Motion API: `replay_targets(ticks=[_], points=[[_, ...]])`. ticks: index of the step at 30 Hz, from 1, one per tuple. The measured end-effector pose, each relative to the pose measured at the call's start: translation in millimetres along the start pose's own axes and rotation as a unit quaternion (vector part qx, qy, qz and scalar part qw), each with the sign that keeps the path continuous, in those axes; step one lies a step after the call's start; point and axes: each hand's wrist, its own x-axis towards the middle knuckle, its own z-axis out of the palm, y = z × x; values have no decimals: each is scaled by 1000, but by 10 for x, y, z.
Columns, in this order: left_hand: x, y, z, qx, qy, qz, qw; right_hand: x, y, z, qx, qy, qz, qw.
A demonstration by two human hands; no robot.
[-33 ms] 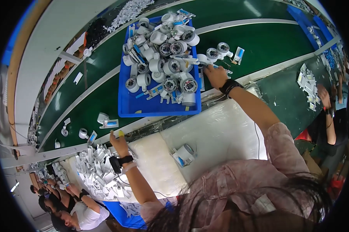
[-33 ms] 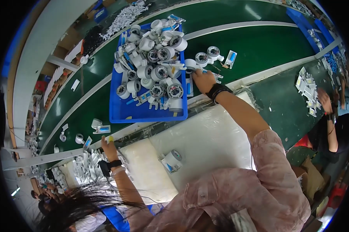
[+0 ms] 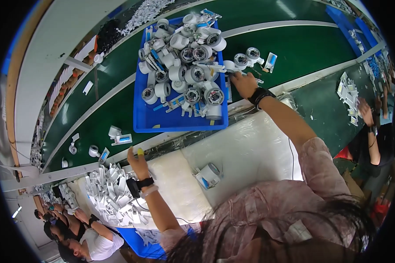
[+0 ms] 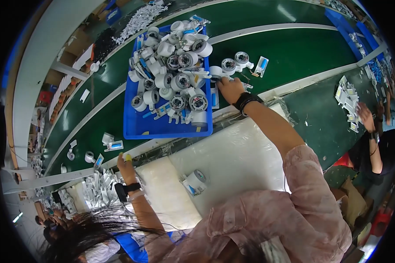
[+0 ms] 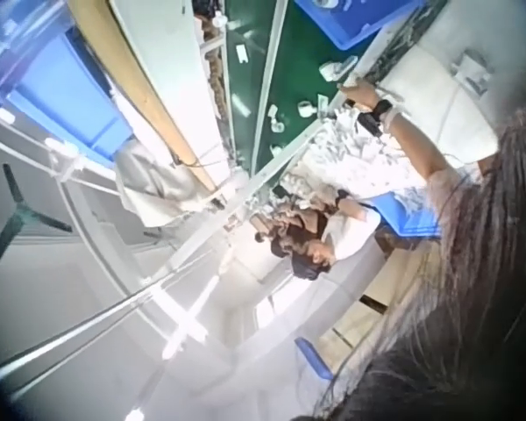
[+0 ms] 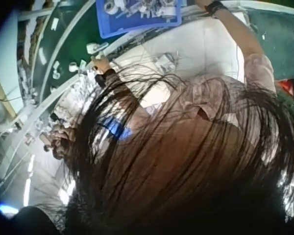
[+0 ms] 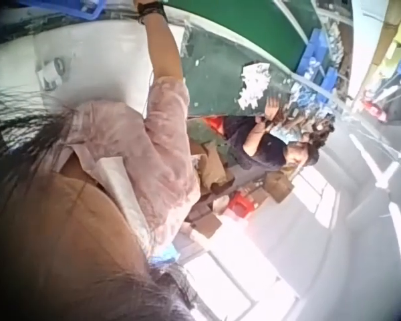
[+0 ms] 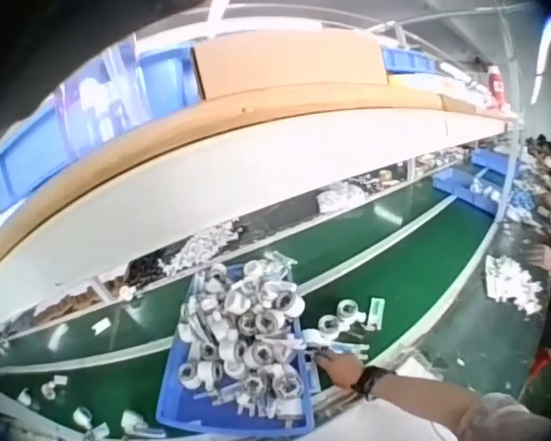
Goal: Assembling and wrapping small white electronic components on a factory production line.
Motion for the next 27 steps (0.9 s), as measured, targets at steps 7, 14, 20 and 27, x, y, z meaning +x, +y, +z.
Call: replay_targets(ticks=[7,14,20,27], points=[[-1058,1142,219,-150,-106,3,983,61,384,55,44,59,-71,995],[-1681,1764,236,-346,-244,-88,902,-314,182,-681,182,123,-37,975],[-1981,2325,650,-366,-285,15,886,-1089,-251,-1339,417,60,-3,907],[-2223,2594,810,-410,-528,-129,732,-1835,-742,-2052,616,-135,-8,776]])
